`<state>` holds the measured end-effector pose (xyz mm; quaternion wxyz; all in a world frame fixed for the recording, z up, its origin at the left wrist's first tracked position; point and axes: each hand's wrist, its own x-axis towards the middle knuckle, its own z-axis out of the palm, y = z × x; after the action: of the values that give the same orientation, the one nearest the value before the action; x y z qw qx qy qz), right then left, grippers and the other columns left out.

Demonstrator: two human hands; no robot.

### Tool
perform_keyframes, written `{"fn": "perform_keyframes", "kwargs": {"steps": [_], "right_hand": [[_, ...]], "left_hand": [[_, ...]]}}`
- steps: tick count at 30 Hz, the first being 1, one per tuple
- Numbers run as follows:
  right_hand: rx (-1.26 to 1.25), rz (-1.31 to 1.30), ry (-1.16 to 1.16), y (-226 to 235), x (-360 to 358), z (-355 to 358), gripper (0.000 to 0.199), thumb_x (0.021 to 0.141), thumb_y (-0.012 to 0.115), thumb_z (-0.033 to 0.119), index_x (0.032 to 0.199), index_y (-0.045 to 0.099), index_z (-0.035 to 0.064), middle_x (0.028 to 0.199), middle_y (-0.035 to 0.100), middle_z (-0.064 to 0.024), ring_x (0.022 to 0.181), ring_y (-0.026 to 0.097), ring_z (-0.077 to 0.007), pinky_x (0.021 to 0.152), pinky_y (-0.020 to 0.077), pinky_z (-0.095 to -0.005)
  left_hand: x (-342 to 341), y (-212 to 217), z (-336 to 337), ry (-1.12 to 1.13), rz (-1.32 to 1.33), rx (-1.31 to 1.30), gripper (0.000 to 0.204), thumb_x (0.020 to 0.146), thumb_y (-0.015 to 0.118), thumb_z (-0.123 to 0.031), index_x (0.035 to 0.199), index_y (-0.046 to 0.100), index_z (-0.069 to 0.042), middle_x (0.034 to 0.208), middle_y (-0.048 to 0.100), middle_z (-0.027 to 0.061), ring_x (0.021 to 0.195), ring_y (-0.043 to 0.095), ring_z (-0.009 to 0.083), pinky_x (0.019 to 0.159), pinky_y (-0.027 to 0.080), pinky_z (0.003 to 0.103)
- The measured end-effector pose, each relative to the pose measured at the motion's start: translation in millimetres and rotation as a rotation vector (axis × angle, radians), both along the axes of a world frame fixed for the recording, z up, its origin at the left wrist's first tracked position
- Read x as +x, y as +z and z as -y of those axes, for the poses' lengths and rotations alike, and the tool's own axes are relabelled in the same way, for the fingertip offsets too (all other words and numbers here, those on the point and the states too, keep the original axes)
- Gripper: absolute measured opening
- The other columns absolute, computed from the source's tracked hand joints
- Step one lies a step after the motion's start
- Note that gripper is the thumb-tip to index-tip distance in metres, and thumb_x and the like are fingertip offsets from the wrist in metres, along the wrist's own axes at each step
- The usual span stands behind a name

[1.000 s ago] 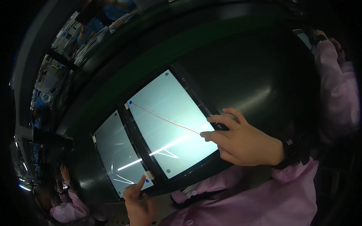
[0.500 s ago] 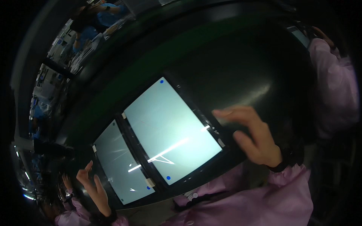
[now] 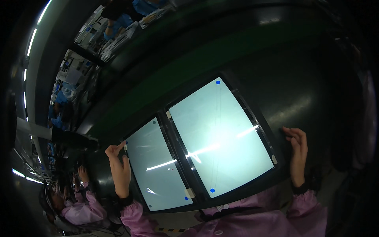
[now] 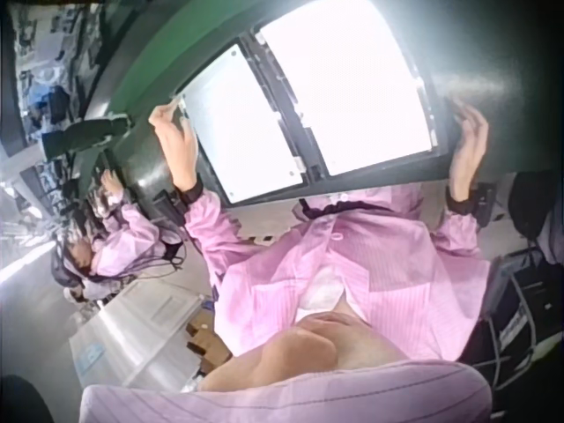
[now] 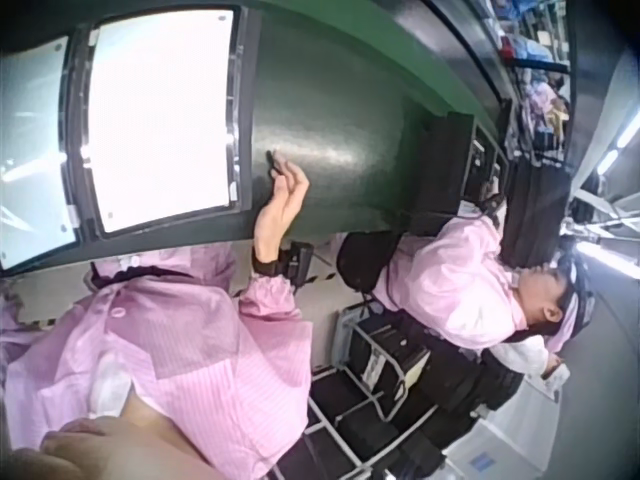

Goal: Testing touch screens and display quality on tablet devices at a manufacturing line.

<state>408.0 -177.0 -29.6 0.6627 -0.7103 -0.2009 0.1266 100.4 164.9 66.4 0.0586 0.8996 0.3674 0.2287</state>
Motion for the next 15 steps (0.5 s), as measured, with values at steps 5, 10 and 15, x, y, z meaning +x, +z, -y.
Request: {"fn": "perform_keyframes", "kwargs": {"steps": [5, 10, 15], "right_hand": [[-0.029, 0.014, -0.007, -2.6, -3.0, 1.3, 0.027, 0.094, 0.042, 0.014, 0.116, 0.047, 0.0007, 0.118, 0.059, -0.0167, 0.111, 0.053, -0.0194, 0.096, 0.0365, -0.0310], [-0.017, 0.009, 0.001, -0.6, -3.3, -1.1, 0.026, 0.094, 0.041, 0.011, 0.116, 0.047, -0.0011, 0.118, 0.059, -0.0176, 0.112, 0.054, -0.0221, 0.099, 0.0364, -0.0323], [-0.002, -0.003, 0.020, -0.7, -0.9, -2.2, 0.025, 0.094, 0.041, 0.009, 0.116, 0.046, -0.0019, 0.118, 0.058, -0.0187, 0.115, 0.053, -0.0240, 0.103, 0.0351, -0.0337]], "left_hand": [[3.5, 1.7, 16.2, 0.003, -0.011, -0.175, 0.035, 0.080, 0.043, 0.010, 0.111, 0.031, 0.003, 0.120, 0.054, 0.0244, 0.109, 0.051, 0.0352, 0.097, 0.034, 0.040], [3.9, 6.3, 58.7, -0.059, -0.029, -0.257, 0.036, 0.079, 0.043, 0.011, 0.111, 0.031, 0.003, 0.119, 0.054, 0.0293, 0.110, 0.055, 0.0350, 0.097, 0.035, 0.037], [4.0, 7.5, 106.8, -0.098, -0.047, -0.301, 0.040, 0.077, 0.044, 0.009, 0.113, 0.029, 0.002, 0.118, 0.057, 0.0290, 0.108, 0.058, 0.0329, 0.096, 0.036, 0.036]]}}
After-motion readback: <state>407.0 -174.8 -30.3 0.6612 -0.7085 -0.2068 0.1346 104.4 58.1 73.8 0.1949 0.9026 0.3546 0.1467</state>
